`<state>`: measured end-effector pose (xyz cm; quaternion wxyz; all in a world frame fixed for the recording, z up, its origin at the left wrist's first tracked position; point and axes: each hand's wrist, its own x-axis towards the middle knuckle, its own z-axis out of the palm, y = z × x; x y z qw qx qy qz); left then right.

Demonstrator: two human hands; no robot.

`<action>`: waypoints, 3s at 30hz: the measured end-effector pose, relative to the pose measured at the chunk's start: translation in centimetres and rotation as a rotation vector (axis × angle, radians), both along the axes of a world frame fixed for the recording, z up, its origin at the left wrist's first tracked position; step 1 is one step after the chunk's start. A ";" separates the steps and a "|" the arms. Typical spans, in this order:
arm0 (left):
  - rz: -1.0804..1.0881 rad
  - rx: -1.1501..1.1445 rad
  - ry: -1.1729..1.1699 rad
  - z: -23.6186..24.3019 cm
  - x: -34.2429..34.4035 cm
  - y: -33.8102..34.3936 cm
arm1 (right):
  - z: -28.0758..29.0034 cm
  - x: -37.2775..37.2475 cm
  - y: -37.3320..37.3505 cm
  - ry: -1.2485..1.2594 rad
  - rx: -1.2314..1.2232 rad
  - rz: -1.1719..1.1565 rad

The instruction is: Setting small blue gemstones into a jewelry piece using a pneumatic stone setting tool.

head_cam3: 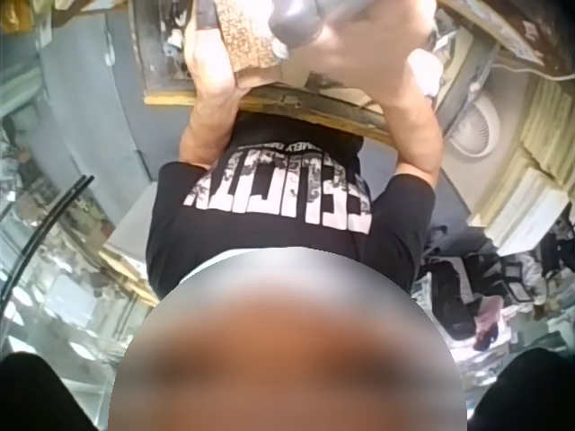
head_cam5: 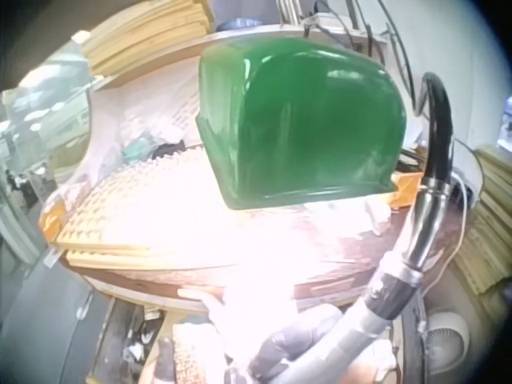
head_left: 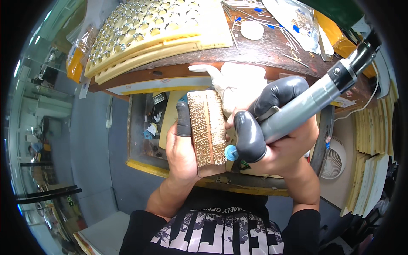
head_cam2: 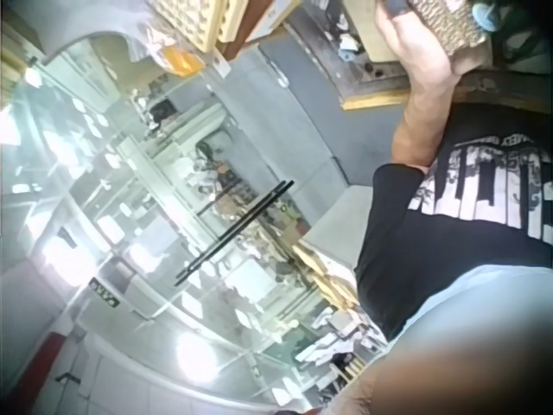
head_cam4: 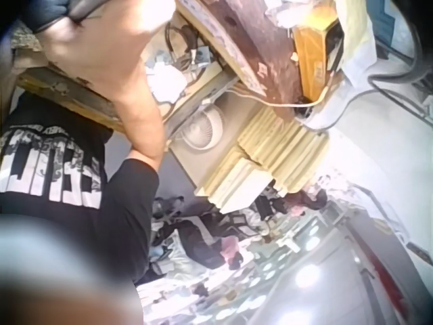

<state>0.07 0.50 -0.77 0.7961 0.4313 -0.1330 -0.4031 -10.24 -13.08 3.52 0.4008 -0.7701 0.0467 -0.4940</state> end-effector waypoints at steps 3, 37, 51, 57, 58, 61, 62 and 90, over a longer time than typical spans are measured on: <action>-0.005 0.033 0.080 0.8 -0.1 -0.1 | -0.5 -0.4 -0.4 0.020 0.046 0.059; 0.010 -0.119 0.057 0.8 -0.4 -0.2 | -0.9 0.7 0.5 -0.052 0.052 -0.032; -0.008 -0.102 0.047 0.5 -0.3 -0.1 | -0.8 0.6 0.3 -0.029 0.004 -0.030; -0.007 -0.111 0.070 0.6 -0.3 0.0 | -0.7 0.6 0.3 -0.021 -0.005 -0.028; -0.006 -0.110 0.070 0.6 -0.3 0.0 | -0.8 0.6 0.3 -0.017 -0.013 -0.030; 0.008 -0.099 0.043 0.5 -0.4 0.0 | -0.6 0.6 0.4 -0.004 -0.015 -0.028; 0.004 -0.115 0.063 0.5 -0.3 0.0 | -0.7 0.6 0.4 -0.004 -0.015 -0.028; -0.055 -0.018 -0.012 -0.1 -0.1 -0.1 | -1.1 -3.1 -0.7 0.067 0.073 0.304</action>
